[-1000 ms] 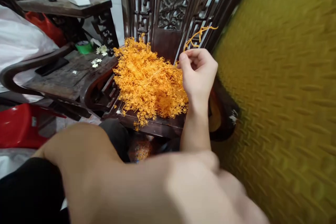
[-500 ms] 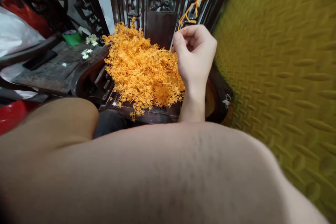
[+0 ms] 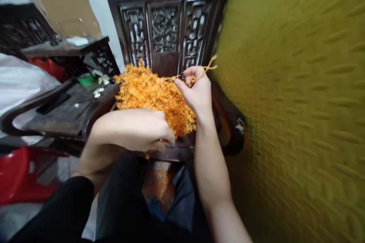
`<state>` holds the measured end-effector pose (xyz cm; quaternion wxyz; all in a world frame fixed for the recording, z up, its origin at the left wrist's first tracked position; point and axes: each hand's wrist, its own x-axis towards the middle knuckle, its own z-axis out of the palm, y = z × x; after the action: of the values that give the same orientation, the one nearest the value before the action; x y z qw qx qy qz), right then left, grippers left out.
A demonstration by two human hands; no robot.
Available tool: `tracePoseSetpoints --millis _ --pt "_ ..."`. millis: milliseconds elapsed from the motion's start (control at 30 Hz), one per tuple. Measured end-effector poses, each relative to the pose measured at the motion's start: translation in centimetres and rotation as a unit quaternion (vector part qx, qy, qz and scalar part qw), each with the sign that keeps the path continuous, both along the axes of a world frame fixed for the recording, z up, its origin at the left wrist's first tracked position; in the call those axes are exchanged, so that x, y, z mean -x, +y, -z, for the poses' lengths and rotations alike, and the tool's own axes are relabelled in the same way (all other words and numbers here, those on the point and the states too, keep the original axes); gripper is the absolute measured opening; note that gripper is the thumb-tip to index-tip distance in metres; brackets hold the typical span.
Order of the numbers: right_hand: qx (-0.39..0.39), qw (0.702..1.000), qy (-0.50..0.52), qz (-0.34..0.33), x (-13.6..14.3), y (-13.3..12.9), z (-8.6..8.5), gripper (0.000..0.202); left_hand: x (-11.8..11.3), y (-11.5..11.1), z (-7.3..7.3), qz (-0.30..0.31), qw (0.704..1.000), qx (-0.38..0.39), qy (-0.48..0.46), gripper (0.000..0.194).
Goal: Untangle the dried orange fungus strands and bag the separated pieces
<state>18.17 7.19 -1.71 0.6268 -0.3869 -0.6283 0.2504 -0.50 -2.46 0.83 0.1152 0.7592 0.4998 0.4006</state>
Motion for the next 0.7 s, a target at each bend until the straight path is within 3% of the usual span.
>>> tracePoseSetpoints --millis 100,200,367,467,567,633,700 --pt "-0.031 0.998 0.061 -0.004 -0.2 1.2 0.4 0.033 1.4 2.9 -2.9 0.006 0.999 -0.044 -0.021 0.031" --pt "-0.050 0.993 0.096 -0.052 -0.2 1.7 0.9 0.030 3.3 5.0 -3.8 -0.014 0.996 -0.059 -0.060 0.035" --pt "-0.104 0.976 0.134 -0.140 0.9 0.8 1.1 0.033 3.8 7.3 -1.6 -0.045 0.990 -0.001 -0.134 0.034" --pt "-0.137 0.963 0.131 -0.193 2.0 0.0 0.6 0.033 2.3 7.9 0.1 0.040 0.974 0.106 -0.198 0.045" --pt "-0.156 0.964 0.115 -0.182 2.5 -0.3 0.5 0.030 0.8 8.3 1.2 0.163 0.918 0.212 -0.293 0.067" --pt "-0.156 0.969 0.091 -0.169 2.5 -0.3 0.6 0.027 0.2 8.6 1.5 0.197 0.890 0.205 -0.357 0.068" --pt "-0.149 0.971 0.065 -0.177 2.5 -0.3 0.7 0.024 0.1 9.0 1.5 0.186 0.881 0.166 -0.401 0.057"
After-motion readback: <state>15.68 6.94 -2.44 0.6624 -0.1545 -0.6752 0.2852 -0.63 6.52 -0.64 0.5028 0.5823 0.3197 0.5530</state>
